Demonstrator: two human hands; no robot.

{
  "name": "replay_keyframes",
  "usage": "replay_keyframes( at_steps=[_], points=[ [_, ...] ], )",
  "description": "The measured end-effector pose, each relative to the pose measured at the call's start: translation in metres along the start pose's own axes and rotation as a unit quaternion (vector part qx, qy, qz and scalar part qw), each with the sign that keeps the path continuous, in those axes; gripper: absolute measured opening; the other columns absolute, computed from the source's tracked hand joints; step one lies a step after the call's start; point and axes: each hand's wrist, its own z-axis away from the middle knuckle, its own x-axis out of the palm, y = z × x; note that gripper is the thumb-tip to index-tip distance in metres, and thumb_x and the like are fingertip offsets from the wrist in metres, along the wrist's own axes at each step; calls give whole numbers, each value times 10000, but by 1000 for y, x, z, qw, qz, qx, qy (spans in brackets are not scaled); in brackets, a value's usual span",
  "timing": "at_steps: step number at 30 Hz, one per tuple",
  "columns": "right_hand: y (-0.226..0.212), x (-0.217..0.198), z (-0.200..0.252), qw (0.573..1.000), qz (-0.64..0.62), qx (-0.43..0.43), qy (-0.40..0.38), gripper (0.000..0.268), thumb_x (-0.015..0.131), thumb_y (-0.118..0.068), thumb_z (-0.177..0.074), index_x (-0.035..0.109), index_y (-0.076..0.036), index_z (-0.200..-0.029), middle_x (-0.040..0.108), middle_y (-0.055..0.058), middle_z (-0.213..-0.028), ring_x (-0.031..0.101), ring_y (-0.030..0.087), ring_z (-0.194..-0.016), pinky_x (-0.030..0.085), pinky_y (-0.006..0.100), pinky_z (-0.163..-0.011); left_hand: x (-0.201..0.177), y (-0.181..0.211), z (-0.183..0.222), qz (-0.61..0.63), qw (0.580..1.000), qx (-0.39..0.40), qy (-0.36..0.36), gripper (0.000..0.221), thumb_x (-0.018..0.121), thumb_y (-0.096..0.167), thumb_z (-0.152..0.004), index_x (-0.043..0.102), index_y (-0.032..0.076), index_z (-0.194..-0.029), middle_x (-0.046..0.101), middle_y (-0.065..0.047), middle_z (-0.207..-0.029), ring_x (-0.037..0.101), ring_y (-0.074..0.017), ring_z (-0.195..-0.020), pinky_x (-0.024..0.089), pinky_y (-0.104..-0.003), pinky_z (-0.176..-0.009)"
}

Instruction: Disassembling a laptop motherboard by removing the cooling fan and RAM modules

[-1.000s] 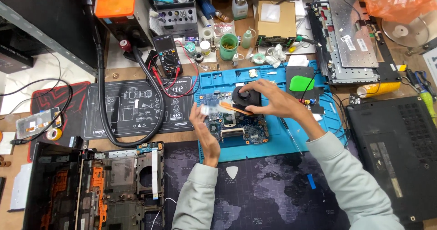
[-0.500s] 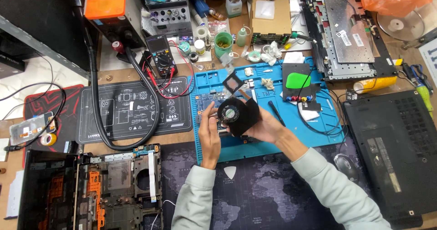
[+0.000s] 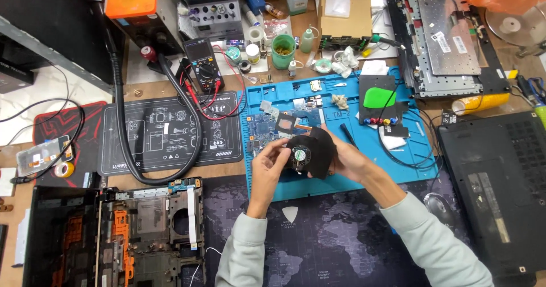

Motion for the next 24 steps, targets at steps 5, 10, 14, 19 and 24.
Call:
replay_keyframes(
  at_steps=[5, 10, 14, 19, 24],
  points=[
    [-5, -4, 8, 991, 92, -73, 71, 662, 365, -581, -1013, 573, -131, -1451, 597, 268, -1328, 628, 428, -1141, 492, 564, -1007, 7, 5, -7, 25, 999, -29, -4, 302, 716, 110, -952, 720, 47, -1247, 743, -80, -946, 641, -82, -846, 530, -311, -857],
    [3, -18, 11, 865, 398, -254, 170, 769, 717, -497, -900, 454, -176, -1547, 534, 185, -1358, 608, 391, -1219, 513, 536, -1018, 14, 1, -24, -1, 999, -11, -34, 320, 706, 92, -956, 714, 43, -1272, 736, -106, -985, 646, -97, -915, 561, -320, -862],
    [12, -10, 12, 701, 611, -299, 213, 1105, 856, -580, -747, 309, -176, -1618, 447, 150, -1371, 517, 379, -1275, 444, 546, -1053, 28, 11, -37, -21, 998, 11, -58, 312, 719, 114, -952, 729, 74, -1261, 746, -90, -1010, 650, -92, -907, 579, -306, -837],
    [12, -15, 8, 621, 664, -311, 277, 1122, 861, -504, -752, 271, -149, -1637, 398, 195, -1428, 448, 391, -1309, 377, 539, -1093, 39, 9, -52, -55, 994, 42, -81, 298, 706, 109, -964, 727, 87, -1260, 751, -101, -976, 692, -120, -888, 591, -312, -802],
    [7, -11, 8, 610, 675, -319, 267, 1066, 850, -380, -801, 239, -136, -1640, 439, 183, -1367, 459, 361, -1291, 352, 541, -1094, 46, 13, -56, -107, 988, 58, -96, 283, 683, 107, -982, 732, 79, -1259, 757, -146, -934, 719, -149, -806, 598, -330, -722]
  ],
)
